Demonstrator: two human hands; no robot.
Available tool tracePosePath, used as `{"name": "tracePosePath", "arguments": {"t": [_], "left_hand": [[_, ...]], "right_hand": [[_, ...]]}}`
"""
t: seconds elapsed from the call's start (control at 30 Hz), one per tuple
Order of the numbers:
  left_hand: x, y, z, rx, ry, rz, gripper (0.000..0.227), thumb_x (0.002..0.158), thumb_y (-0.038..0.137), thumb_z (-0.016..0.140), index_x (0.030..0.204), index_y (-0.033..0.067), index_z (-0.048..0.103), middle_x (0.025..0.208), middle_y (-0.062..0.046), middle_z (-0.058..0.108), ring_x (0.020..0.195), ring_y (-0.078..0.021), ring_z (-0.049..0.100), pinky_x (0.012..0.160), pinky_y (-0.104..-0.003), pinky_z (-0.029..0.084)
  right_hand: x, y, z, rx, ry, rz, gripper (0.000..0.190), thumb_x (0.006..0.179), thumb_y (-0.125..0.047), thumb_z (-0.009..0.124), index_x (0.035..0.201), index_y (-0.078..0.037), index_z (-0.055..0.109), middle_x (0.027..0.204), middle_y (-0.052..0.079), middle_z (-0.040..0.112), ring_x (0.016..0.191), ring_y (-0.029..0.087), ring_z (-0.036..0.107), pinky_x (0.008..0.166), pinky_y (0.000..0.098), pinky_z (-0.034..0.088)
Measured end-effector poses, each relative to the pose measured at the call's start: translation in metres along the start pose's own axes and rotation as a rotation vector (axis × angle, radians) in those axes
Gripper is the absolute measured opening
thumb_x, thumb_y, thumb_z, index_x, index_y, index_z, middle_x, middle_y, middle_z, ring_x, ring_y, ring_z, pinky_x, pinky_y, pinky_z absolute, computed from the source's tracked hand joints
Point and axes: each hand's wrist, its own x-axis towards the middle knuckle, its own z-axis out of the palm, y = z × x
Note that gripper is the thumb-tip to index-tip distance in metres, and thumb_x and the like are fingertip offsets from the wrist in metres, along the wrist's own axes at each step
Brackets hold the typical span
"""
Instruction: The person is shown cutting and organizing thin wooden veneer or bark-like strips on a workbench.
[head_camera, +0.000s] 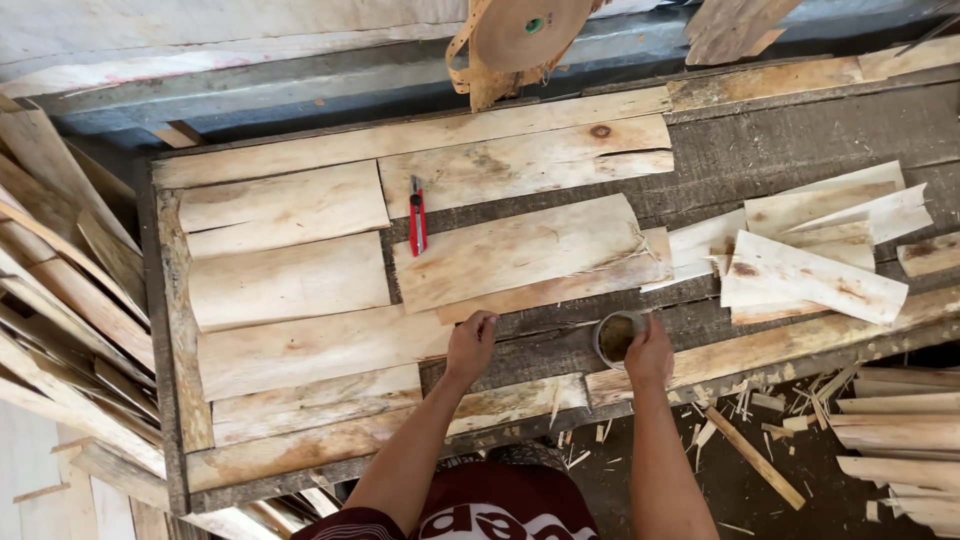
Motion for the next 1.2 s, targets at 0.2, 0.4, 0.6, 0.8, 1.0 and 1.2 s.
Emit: {"name": "tracePosePath", "arguments": {"t": [0.2, 0.4, 0.6, 0.8, 1.0, 1.2], "left_hand": [[-0.011, 0.002, 0.029, 0.011, 0.018, -0.003, 0.028, 0.104, 0.031, 0.059, 0.115, 0.0084, 0.072, 0.076, -0.012, 0.069, 0.062, -0.0228, 0.064, 0.059, -0.041, 0.052], [-0.012, 0.004, 0.016, -0.002, 0.018, -0.062, 0.033, 0.108, 0.032, 0.053, 0.125, 0.0087, 0.068, 0.083, -0.011, 0.07, 0.065, -0.0222, 0.062, 0.06, -0.042, 0.051], [0.004, 0.019, -0.024, -0.051, 0.151, -0.047, 0.033, 0.105, 0.029, 0.056, 0.129, 0.0083, 0.066, 0.093, -0.012, 0.075, 0.072, -0.0214, 0.068, 0.066, -0.04, 0.055], [0.023, 0.016, -0.056, -0.047, 0.31, 0.021, 0.03, 0.1, 0.026, 0.062, 0.121, 0.007, 0.069, 0.078, -0.012, 0.066, 0.065, -0.0204, 0.062, 0.06, -0.038, 0.05], [0.058, 0.044, -0.086, 0.041, 0.395, -0.136, 0.026, 0.103, 0.03, 0.064, 0.108, 0.0047, 0.069, 0.062, -0.012, 0.054, 0.054, -0.0233, 0.051, 0.055, -0.041, 0.041], [0.112, 0.057, -0.09, -0.144, 0.437, 0.038, 0.025, 0.1, 0.027, 0.063, 0.111, 0.0043, 0.069, 0.081, -0.007, 0.067, 0.067, -0.018, 0.062, 0.063, -0.035, 0.051]], "right_hand": [[0.01, -0.003, -0.004, 0.253, -0.225, -0.047, 0.026, 0.103, -0.025, 0.058, 0.118, -0.008, 0.072, 0.099, 0.017, 0.076, 0.088, 0.033, 0.077, 0.079, 0.0431, 0.059], [0.004, -0.083, 0.019, 0.377, -0.221, -0.299, 0.022, 0.1, -0.02, 0.064, 0.112, -0.005, 0.075, 0.097, 0.017, 0.076, 0.081, 0.026, 0.074, 0.07, 0.0379, 0.058], [0.006, -0.181, 0.045, 0.676, -0.428, -0.103, 0.026, 0.099, -0.022, 0.063, 0.112, 0.0, 0.069, 0.1, 0.011, 0.075, 0.081, 0.017, 0.075, 0.061, 0.032, 0.064], [0.005, -0.221, 0.066, 0.653, -0.428, -0.147, 0.028, 0.099, -0.024, 0.065, 0.115, -0.001, 0.067, 0.1, 0.012, 0.075, 0.081, 0.02, 0.075, 0.065, 0.0345, 0.061], [0.017, -0.24, 0.064, 0.442, -0.114, -0.385, 0.032, 0.096, -0.022, 0.07, 0.121, -0.002, 0.068, 0.104, 0.018, 0.07, 0.095, 0.028, 0.067, 0.078, 0.0394, 0.055], [0.057, -0.296, 0.056, 0.684, -0.315, -0.235, 0.034, 0.097, -0.023, 0.064, 0.127, -0.007, 0.065, 0.105, 0.009, 0.072, 0.101, 0.019, 0.069, 0.081, 0.033, 0.056]]}}
